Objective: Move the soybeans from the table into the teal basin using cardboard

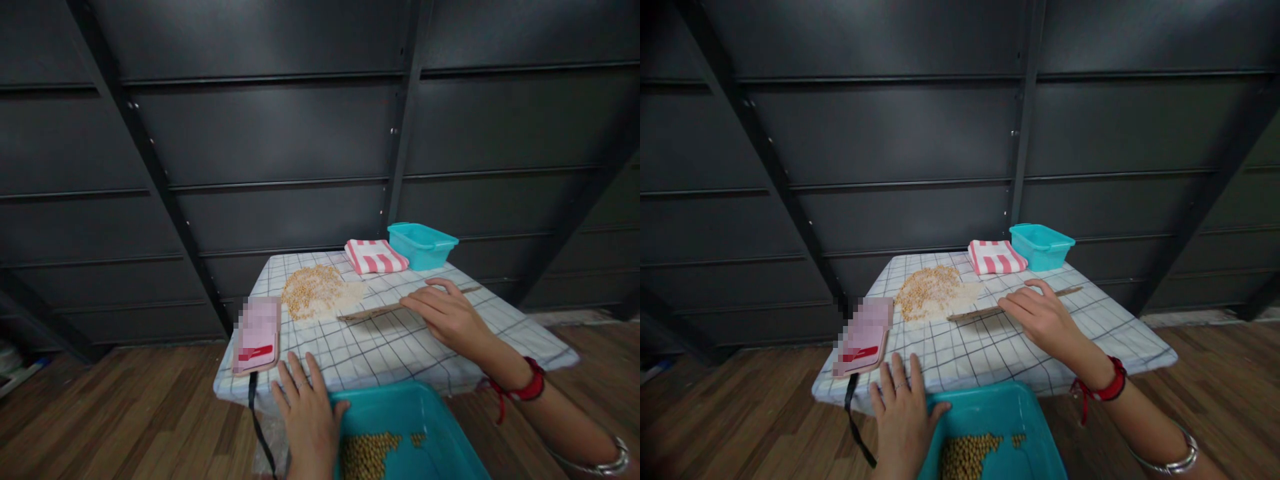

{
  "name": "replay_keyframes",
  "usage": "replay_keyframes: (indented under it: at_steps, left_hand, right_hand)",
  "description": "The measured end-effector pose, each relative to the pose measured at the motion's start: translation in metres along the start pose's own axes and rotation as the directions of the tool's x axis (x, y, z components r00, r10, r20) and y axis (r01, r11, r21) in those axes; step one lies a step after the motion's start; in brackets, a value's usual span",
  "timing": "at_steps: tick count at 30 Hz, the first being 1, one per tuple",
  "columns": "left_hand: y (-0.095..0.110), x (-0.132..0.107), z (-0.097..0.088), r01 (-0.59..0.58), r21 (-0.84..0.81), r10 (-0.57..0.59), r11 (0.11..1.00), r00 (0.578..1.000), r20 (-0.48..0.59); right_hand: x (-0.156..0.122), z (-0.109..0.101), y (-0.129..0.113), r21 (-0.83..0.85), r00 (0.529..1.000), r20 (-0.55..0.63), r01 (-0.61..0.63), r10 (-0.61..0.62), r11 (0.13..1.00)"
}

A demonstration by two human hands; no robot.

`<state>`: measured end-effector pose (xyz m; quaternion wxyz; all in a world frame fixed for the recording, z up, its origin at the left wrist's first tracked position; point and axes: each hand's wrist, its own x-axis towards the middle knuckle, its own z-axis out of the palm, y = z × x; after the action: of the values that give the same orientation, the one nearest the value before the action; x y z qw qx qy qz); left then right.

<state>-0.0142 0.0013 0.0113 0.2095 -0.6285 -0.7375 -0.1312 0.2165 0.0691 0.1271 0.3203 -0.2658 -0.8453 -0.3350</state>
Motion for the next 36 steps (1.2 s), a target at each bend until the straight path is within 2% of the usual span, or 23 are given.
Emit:
replay_keyframes:
  at_steps: [6, 14, 17, 23, 29, 32, 36]
  left_hand:
    - [0.002, 0.001, -0.004, -0.01, 0.018, 0.01, 1.0, 0.999, -0.046]
    - [0.003, 0.001, -0.005, 0.001, -0.004, -0.001, 1.0, 1.0, 0.004]
    - [0.002, 0.001, -0.003, 0.004, 0.005, -0.004, 1.0, 1.0, 0.024]
    - [-0.003, -0.004, 0.01, -0.045, 0.007, 0.045, 0.999, 0.999, -0.006]
    - [-0.001, -0.003, 0.006, -0.03, 0.025, 0.029, 0.999, 0.999, 0.03]
    - [-0.001, -0.003, 0.006, -0.036, 0.018, 0.036, 0.999, 0.999, 0.007]
    - [-0.001, -0.005, 0.009, -0.029, -0.006, 0.029, 1.0, 1.0, 0.0]
  right_hand:
    - [-0.001, -0.001, 0.0, -0.01, 1.0, -0.014, -0.007, 0.007, 1.0]
    - [0.002, 0.007, 0.001, -0.028, 1.0, -0.007, 0.013, -0.013, 1.0]
    - [0.0, 0.004, 0.001, -0.005, 1.0, 0.009, 0.0, 0.0, 1.0]
    - [-0.005, -0.003, -0.001, 0.003, 1.0, 0.025, 0.008, -0.008, 1.0]
    - [-0.007, -0.009, -0.007, 0.018, 1.0, 0.005, 0.017, -0.017, 1.0]
    - [-0.009, -0.012, -0.01, 0.028, 1.0, 0.001, 0.003, -0.003, 1.0]
    - [-0.015, -0.019, -0.016, 0.039, 0.999, 0.051, -0.015, 0.013, 0.999]
